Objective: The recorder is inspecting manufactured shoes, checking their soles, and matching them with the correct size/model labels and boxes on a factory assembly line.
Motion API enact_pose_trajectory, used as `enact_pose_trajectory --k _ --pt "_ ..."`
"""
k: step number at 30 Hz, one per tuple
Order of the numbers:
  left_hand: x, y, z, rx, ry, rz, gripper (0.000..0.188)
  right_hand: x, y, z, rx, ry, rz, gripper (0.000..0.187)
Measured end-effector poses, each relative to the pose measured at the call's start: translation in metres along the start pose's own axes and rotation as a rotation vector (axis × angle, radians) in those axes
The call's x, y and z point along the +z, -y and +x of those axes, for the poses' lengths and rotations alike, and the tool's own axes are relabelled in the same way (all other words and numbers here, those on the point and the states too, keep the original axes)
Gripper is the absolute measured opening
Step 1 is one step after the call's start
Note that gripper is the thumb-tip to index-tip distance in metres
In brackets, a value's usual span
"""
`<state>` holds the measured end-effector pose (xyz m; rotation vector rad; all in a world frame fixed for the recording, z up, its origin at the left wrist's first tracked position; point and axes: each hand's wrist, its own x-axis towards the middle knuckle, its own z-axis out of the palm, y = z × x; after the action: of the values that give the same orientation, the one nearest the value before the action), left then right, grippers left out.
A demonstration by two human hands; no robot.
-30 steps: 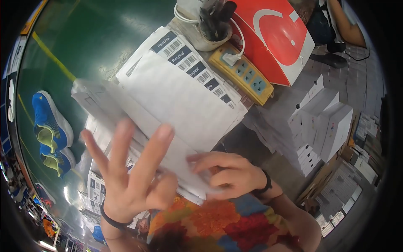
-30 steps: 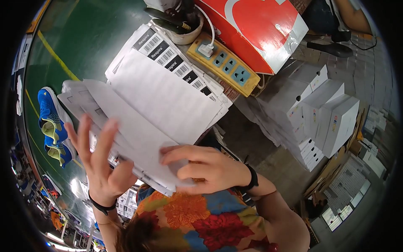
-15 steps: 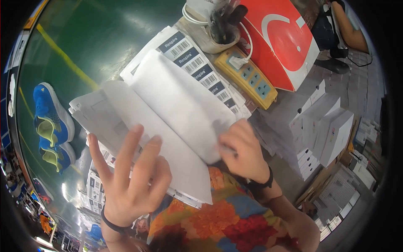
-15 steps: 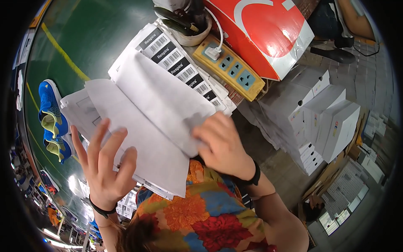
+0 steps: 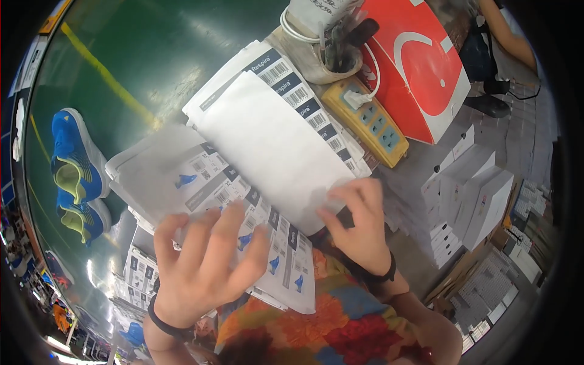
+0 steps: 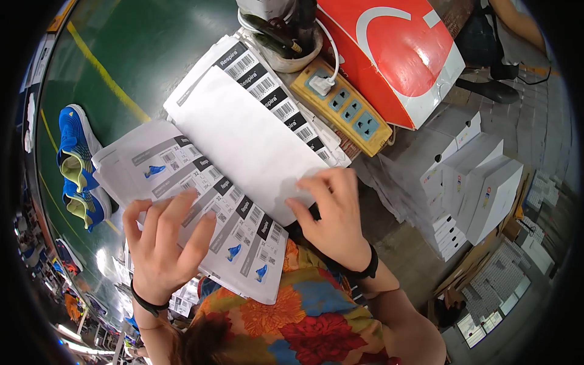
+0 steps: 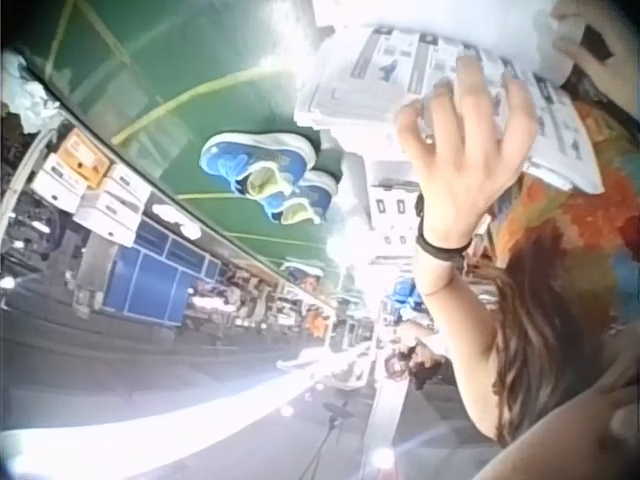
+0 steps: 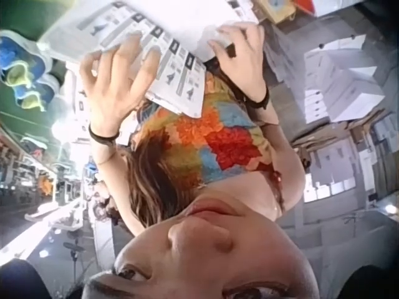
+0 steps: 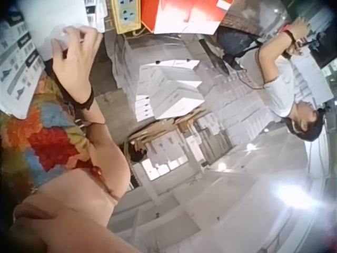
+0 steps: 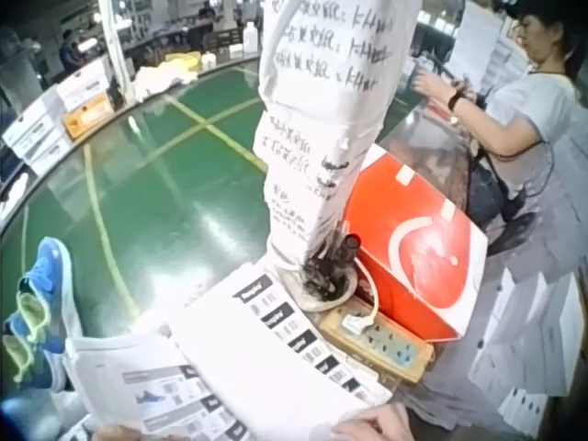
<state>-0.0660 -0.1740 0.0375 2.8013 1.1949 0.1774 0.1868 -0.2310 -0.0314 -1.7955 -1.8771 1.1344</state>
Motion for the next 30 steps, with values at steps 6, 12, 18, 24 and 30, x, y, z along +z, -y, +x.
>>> enact_pose_trajectory --k 6,12,18,24,30 --pt "0.002 0.003 -0.009 -0.025 0.003 -0.048 0.024 0.006 -0.004 0.0 0.251 -0.201 0.023 0.051" --pt "0.006 0.003 -0.026 -0.058 0.034 -0.06 0.022 -0.007 -0.001 0.0 0.011 -0.159 0.636 0.015" --pt "0.013 0.0 -0.017 0.02 -0.151 0.016 0.012 -0.001 0.008 0.009 -0.507 0.478 0.708 0.038" --pt "0.007 -0.001 -0.012 -0.062 0.034 0.016 0.013 0.01 -0.007 0.017 0.07 -0.452 -0.165 0.052" --pt "0.008 0.001 -0.008 -0.068 0.018 0.012 0.014 0.012 -0.02 0.021 0.083 -0.411 -0.247 0.035"
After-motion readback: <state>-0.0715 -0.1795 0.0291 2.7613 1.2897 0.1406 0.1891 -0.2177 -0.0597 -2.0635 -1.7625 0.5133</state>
